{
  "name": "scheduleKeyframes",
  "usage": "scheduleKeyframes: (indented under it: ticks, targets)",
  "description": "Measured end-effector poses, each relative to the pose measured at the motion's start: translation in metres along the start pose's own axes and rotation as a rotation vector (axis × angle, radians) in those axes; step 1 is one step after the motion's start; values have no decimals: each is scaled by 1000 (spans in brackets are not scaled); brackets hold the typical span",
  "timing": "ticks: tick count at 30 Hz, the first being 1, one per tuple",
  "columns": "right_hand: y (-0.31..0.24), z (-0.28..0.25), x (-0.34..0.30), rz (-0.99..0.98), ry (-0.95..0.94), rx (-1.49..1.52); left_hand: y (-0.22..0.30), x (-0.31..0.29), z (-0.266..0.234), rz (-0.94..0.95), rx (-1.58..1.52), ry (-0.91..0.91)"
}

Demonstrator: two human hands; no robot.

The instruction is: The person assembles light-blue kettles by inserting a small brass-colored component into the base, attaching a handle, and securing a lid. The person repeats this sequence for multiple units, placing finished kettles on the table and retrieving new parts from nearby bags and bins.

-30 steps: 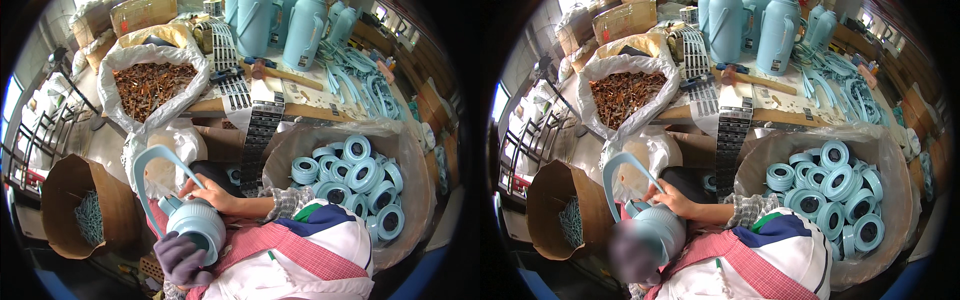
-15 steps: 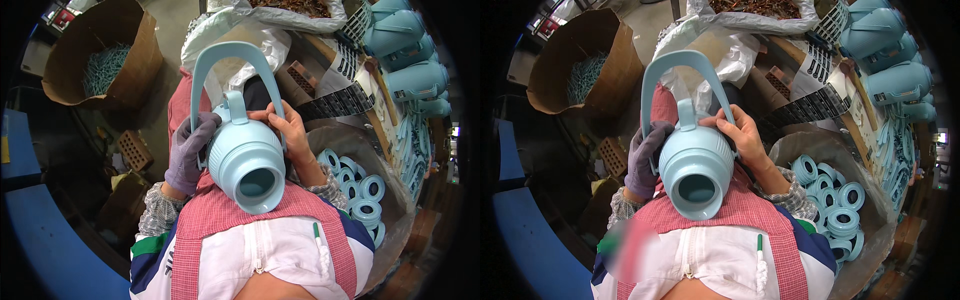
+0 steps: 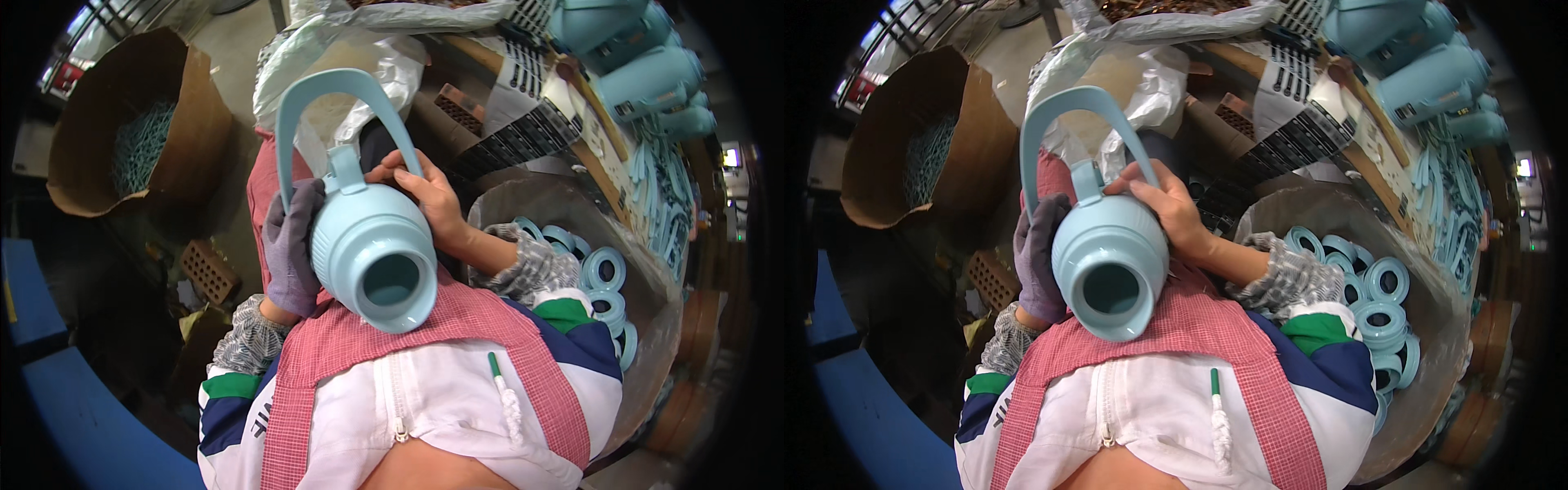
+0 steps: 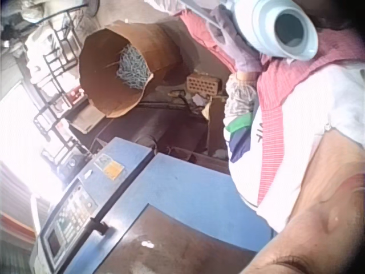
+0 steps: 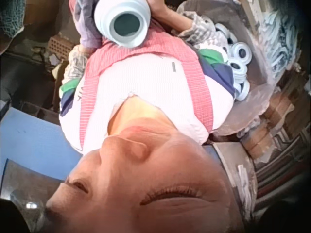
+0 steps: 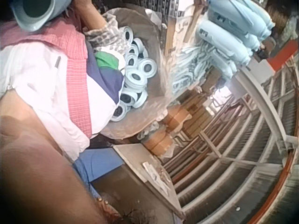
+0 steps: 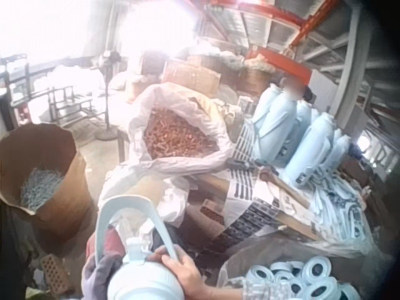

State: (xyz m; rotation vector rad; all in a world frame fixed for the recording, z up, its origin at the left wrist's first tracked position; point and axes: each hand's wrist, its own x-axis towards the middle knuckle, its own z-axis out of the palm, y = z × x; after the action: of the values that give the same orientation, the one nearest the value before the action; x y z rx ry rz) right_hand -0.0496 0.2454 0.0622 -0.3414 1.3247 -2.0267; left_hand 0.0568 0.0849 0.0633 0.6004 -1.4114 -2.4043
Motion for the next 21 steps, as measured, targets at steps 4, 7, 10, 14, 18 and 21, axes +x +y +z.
scheduleKeyframes:
  ticks: [4,7,10,14,18,21]
  targets:
    - [10,1,4,-306,-80,-63,4,12,-7,687,510,-104]
    - [-1,7,44,-433,-396,-20,24,21,-22,686,268,-124]
    - [-33,9,74,-782,-323,-778,53,41,-5,789,249,-173]
    - [-69,-15,98,-336,-309,-556,79,59,16,871,253,-263]
    - [-164,-90,30,-596,287,-338,96,56,-36,664,877,-253]
    - [-241,-156,-69,-826,441,-483,50,29,-118,369,758,-32]
